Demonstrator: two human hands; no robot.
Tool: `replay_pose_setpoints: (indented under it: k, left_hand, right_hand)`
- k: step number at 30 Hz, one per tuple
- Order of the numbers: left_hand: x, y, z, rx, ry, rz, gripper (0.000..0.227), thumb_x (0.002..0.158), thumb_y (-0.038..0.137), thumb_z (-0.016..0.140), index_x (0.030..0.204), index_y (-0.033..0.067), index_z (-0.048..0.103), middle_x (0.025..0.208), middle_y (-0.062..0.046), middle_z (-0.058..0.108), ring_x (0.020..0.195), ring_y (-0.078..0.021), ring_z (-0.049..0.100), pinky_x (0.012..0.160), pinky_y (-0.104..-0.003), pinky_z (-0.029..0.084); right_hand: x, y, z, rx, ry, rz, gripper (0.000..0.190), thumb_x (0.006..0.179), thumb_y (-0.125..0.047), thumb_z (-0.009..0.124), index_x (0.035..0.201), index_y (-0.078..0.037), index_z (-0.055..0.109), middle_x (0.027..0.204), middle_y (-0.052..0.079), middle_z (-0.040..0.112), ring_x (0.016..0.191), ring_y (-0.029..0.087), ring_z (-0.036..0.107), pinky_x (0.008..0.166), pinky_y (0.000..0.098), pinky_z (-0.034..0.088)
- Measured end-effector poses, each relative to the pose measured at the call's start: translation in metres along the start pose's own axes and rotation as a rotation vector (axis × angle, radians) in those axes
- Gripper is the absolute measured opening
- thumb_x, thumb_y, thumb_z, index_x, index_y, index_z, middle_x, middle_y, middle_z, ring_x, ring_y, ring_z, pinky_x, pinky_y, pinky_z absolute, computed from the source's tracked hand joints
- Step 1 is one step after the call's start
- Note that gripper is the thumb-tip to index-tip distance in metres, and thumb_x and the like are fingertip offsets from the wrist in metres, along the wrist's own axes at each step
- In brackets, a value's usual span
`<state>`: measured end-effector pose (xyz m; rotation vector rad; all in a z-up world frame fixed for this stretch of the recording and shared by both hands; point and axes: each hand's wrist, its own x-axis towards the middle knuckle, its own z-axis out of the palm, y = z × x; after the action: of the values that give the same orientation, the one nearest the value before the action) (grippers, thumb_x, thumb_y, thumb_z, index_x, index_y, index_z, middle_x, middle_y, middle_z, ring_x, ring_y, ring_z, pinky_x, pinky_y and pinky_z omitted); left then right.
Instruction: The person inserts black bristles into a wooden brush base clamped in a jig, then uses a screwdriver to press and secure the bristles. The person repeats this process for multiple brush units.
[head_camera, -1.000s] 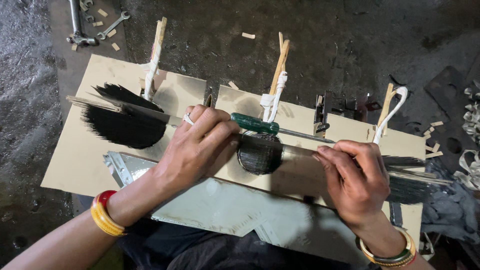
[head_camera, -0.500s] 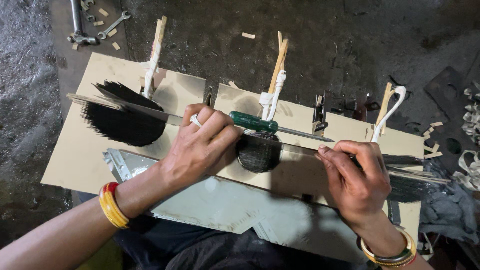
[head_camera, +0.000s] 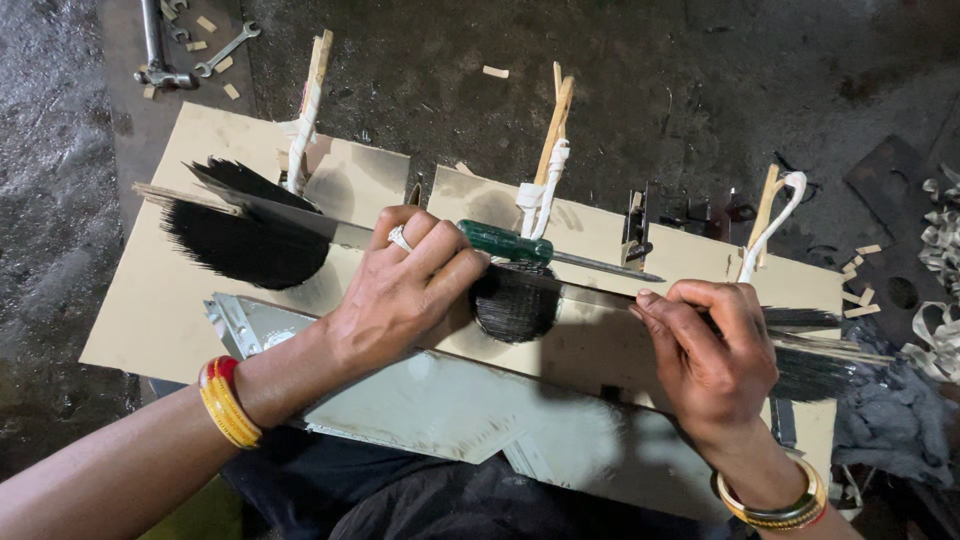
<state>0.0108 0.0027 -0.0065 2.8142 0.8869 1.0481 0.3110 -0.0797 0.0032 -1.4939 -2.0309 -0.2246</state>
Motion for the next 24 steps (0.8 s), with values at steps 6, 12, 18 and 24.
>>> replay_pose_setpoints:
  k: [6, 12, 18, 24]
  left_hand:
    - [0.0007, -0.0006, 0.0009, -0.012, 0.005, 0.019, 0.039, 0.073, 0.016, 0.079, 0.107, 0.0072, 0.062, 0.098, -0.007, 0.052, 0.095, -0.0252, 0.055, 0.099, -0.044, 0.041]
    - [0.0019, -0.0009, 0.0009, -0.001, -0.006, 0.04, 0.037, 0.077, 0.018, 0.077, 0.109, 0.007, 0.062, 0.1, -0.007, 0.052, 0.097, -0.0251, 0.055, 0.1, -0.044, 0.041]
    - [0.0016, -0.0028, 0.002, -0.002, -0.022, 0.063, 0.034, 0.077, 0.019, 0.077, 0.105, 0.0083, 0.062, 0.097, -0.006, 0.051, 0.096, -0.025, 0.055, 0.1, -0.045, 0.041]
    - [0.0019, -0.0041, 0.0028, -0.017, -0.026, 0.083, 0.036, 0.074, 0.023, 0.08, 0.103, 0.0106, 0.062, 0.095, -0.005, 0.051, 0.094, -0.0239, 0.056, 0.099, -0.045, 0.041]
  right_hand:
    - [-0.0008, 0.0, 0.0009, 0.019, 0.002, 0.013, 0.012, 0.091, -0.007, 0.085, 0.098, -0.006, 0.076, 0.1, 0.004, 0.064, 0.09, 0.02, 0.062, 0.072, 0.0314, 0.05]
    - [-0.0035, 0.0027, 0.0015, 0.009, 0.009, 0.013, 0.014, 0.088, -0.007, 0.086, 0.099, -0.007, 0.077, 0.099, 0.003, 0.064, 0.089, 0.019, 0.061, 0.074, 0.0322, 0.05]
    - [-0.0056, 0.0028, 0.0026, 0.032, 0.026, 0.021, 0.016, 0.087, -0.005, 0.087, 0.099, -0.007, 0.077, 0.099, 0.003, 0.063, 0.088, 0.018, 0.061, 0.072, 0.0309, 0.05]
    - [-0.0051, 0.0024, 0.0016, 0.051, 0.032, 0.008, 0.018, 0.086, -0.002, 0.087, 0.1, -0.007, 0.078, 0.099, 0.003, 0.063, 0.09, 0.019, 0.062, 0.072, 0.0303, 0.051]
